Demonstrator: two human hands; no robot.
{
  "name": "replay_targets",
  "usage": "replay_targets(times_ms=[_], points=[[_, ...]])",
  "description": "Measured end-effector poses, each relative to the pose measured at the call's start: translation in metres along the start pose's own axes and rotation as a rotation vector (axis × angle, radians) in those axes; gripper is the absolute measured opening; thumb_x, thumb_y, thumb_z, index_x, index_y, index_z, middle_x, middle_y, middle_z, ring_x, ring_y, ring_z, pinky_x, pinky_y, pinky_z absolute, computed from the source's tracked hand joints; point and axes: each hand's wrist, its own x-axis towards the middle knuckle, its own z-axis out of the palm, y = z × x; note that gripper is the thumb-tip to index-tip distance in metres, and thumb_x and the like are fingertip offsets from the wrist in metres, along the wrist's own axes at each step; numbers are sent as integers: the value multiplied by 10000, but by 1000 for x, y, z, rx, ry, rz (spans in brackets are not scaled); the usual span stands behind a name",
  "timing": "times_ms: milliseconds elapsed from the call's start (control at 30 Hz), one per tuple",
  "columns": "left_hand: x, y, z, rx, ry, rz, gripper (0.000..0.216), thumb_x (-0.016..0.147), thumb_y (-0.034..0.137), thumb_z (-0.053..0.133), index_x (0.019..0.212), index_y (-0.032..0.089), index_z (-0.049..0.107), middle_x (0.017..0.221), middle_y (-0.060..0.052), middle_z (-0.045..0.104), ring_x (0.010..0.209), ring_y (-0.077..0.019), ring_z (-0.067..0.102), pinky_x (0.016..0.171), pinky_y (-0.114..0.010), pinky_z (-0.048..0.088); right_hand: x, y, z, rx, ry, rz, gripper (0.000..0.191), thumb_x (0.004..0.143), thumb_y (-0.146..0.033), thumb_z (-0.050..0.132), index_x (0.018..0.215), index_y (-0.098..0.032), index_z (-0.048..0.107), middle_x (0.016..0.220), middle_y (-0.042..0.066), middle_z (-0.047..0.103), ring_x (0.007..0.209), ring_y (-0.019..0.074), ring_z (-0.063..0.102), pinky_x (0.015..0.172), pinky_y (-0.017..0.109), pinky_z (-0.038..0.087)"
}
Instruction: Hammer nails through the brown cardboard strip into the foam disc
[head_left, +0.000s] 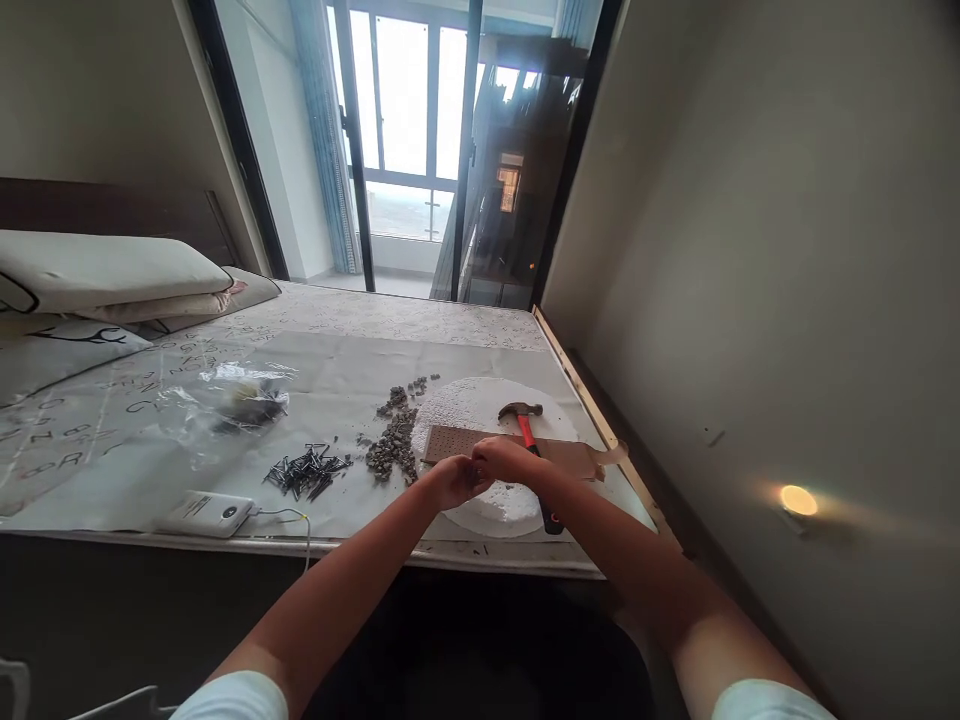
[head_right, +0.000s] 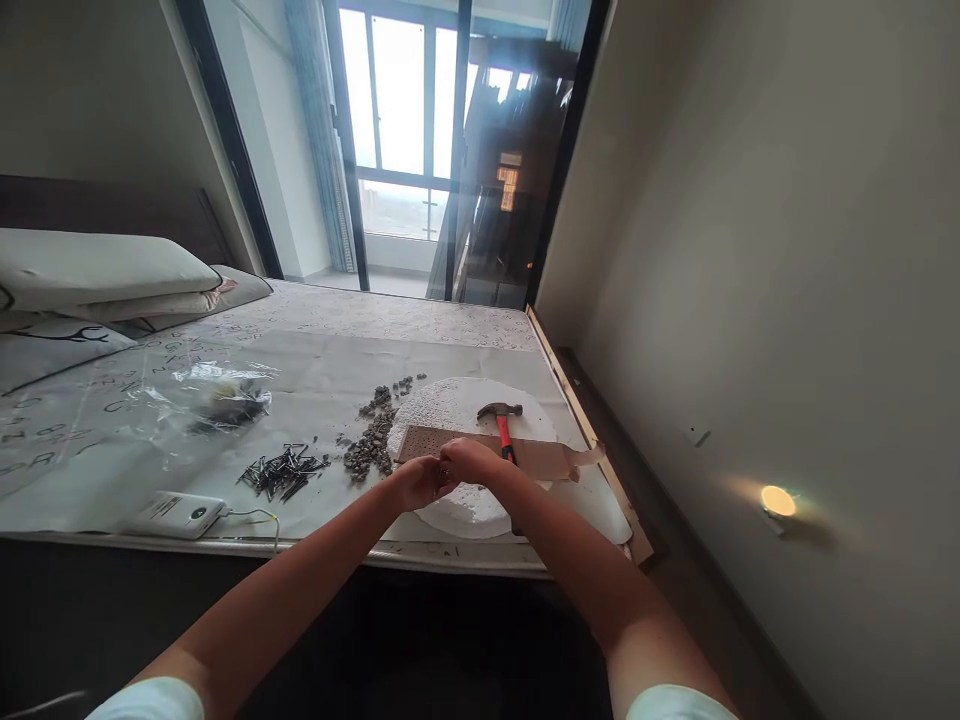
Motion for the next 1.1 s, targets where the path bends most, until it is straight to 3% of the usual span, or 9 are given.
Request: replay_targets(times_ms=[300, 467, 733, 933, 1100], points=[[-44, -16, -4, 29, 43, -3, 212, 747, -32, 412, 844, 78, 565, 689, -82, 657, 663, -141, 660, 715, -245, 543, -32, -25, 9, 108, 106, 19, 225, 825, -206, 514, 968, -152, 679, 912, 83, 693, 858, 182, 615, 720, 232, 424], [-53, -23, -12, 48, -47, 12, 279, 735, -44, 469, 977, 79, 537, 857, -131, 667, 873, -189, 667, 839, -279, 509, -54, -23, 21, 217, 240, 80, 301, 841, -152, 467, 1102, -114, 613, 955, 115, 679, 835, 177, 620, 733, 248, 444], [-52, -32, -41, 25, -75, 97, 251, 735, -44, 514, 946, 88, 547, 932, -137, 677, 923, -201, 659, 954, -328, 441, -82, -34, 67, 496, 338, 103, 292, 809, -176, 494, 1071, -161, 621, 794, 52, 668, 714, 162, 602, 672, 258, 450], [-54, -26, -75, -53, 13, 190, 242, 729, -46, 552, 924, 97, 566, 983, -137, 672, 982, -206, 637, 941, -318, 454, -91, -49, 102, 798, 610, 359, 305, 780, -252, 475, 1022, -134, 618, 820, 73, 648, 722, 182, 590, 680, 294, 462], [-48, -12, -110, -98, 127, 221, 231, 753, -46, 521, 908, 120, 562, 986, -115, 672, 951, -204, 648, 875, -329, 498, -86, -71, 147, 1098, 629, 518, 323, 756, -376, 543, 961, -140, 625, 775, 71, 652, 680, 192, 593, 615, 299, 477]])
